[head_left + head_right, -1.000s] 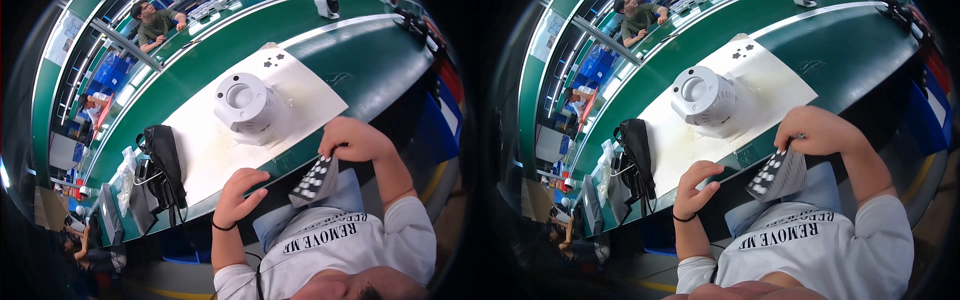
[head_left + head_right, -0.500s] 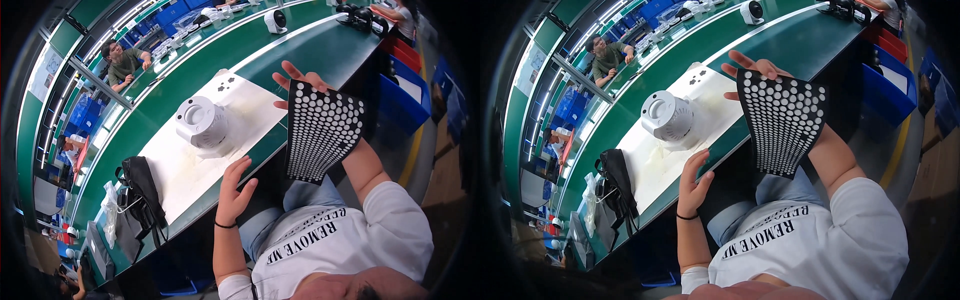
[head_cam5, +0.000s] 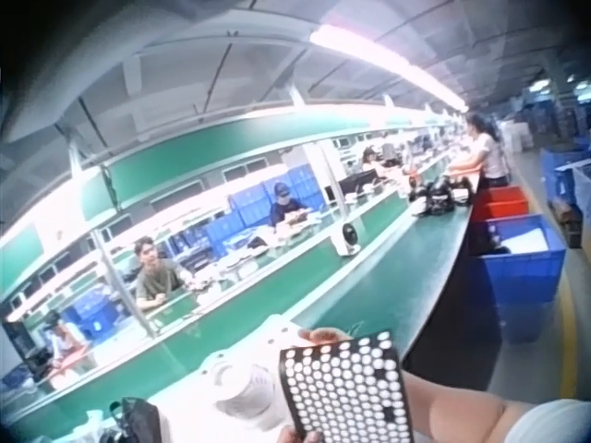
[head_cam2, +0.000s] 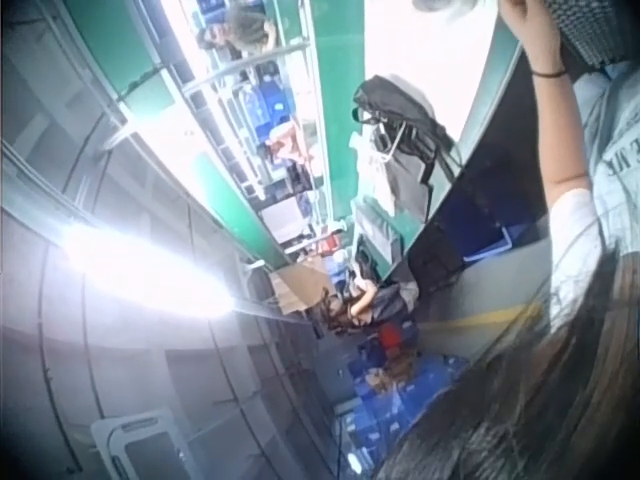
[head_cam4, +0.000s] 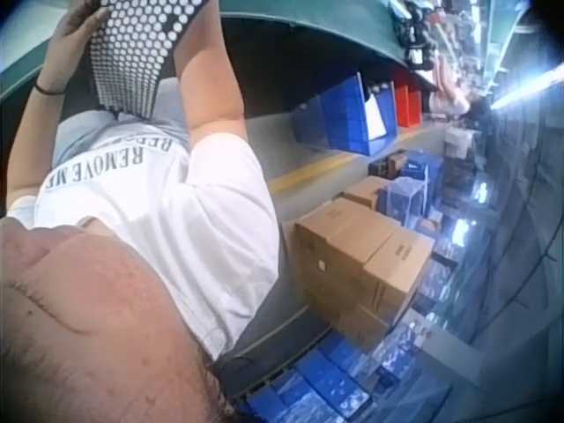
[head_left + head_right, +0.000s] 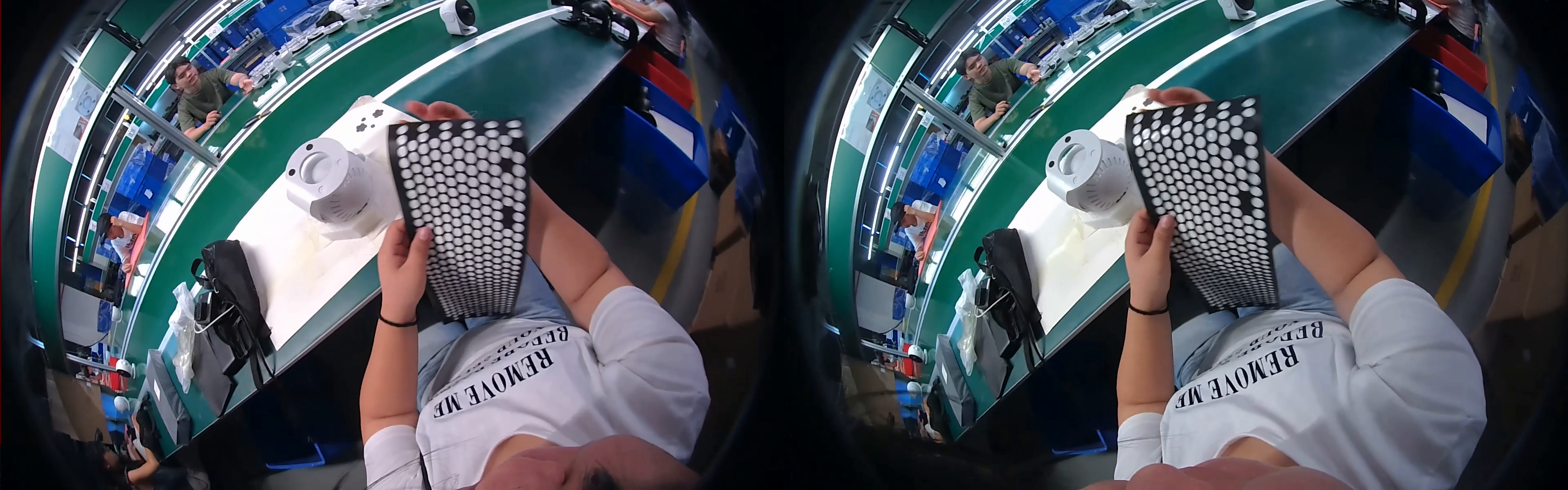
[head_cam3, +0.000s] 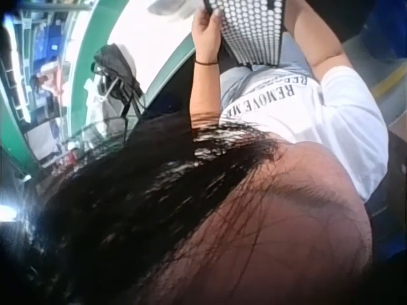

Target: Assembling a security camera by installing internal components into the housing.

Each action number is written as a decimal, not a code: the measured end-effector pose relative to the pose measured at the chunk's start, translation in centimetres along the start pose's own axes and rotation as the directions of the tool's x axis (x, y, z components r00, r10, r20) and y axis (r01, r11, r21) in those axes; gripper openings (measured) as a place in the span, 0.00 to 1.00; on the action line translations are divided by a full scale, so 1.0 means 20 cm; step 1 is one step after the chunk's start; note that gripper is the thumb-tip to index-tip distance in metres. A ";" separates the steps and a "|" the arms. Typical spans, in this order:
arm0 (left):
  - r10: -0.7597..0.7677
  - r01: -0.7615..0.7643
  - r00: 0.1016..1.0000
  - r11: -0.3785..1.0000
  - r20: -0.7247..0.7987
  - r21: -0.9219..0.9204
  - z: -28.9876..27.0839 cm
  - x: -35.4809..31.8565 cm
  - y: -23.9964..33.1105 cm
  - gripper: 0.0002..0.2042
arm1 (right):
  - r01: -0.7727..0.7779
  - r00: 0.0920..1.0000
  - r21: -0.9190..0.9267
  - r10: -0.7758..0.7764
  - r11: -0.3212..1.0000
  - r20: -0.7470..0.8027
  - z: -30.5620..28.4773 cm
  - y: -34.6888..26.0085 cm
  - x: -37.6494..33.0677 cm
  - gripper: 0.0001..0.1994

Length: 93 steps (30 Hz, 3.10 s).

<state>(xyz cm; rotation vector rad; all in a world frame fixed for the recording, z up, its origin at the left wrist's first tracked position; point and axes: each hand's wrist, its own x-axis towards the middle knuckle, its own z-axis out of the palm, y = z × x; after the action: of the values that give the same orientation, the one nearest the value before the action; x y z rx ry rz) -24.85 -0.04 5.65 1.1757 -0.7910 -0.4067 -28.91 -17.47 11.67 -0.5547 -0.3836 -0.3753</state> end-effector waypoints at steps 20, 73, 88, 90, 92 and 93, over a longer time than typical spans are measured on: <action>0.145 -0.113 0.945 0.986 -0.292 0.122 -0.20 -0.24 0.02 0.07 | 0.446 0.891 -0.874 0.002 0.191 0.455 -0.04 0.00 -0.14 0.30; -0.047 0.141 0.857 0.979 -0.513 0.147 -0.25 -0.37 -0.01 0.10 | -0.184 0.948 -0.725 0.315 0.663 0.047 -0.13 0.17 -0.05 0.15; 0.381 -0.289 0.914 0.371 0.140 0.882 -0.14 0.03 0.33 0.13 | 0.115 0.972 -0.933 0.157 0.341 0.177 -0.10 0.28 -0.08 0.12; 0.343 -0.329 0.924 0.482 0.170 0.812 -0.14 0.07 0.29 0.13 | 0.154 0.971 -0.923 0.121 0.353 0.208 -0.11 0.29 -0.07 0.12; 0.317 -0.317 0.934 0.521 0.165 0.793 -0.15 0.07 0.27 0.12 | 0.174 0.972 -0.905 0.078 0.388 0.220 -0.12 0.30 -0.07 0.13; 0.291 -0.305 0.943 0.557 0.162 0.772 -0.15 0.07 0.27 0.12 | 0.171 0.973 -0.906 0.080 0.388 0.218 -0.13 0.29 -0.07 0.13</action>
<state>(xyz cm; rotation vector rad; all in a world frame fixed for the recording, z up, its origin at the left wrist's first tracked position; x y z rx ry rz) -22.28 2.92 10.58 1.8222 -1.2283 0.2861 -26.96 -13.99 6.40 -1.7490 -0.3863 -0.5802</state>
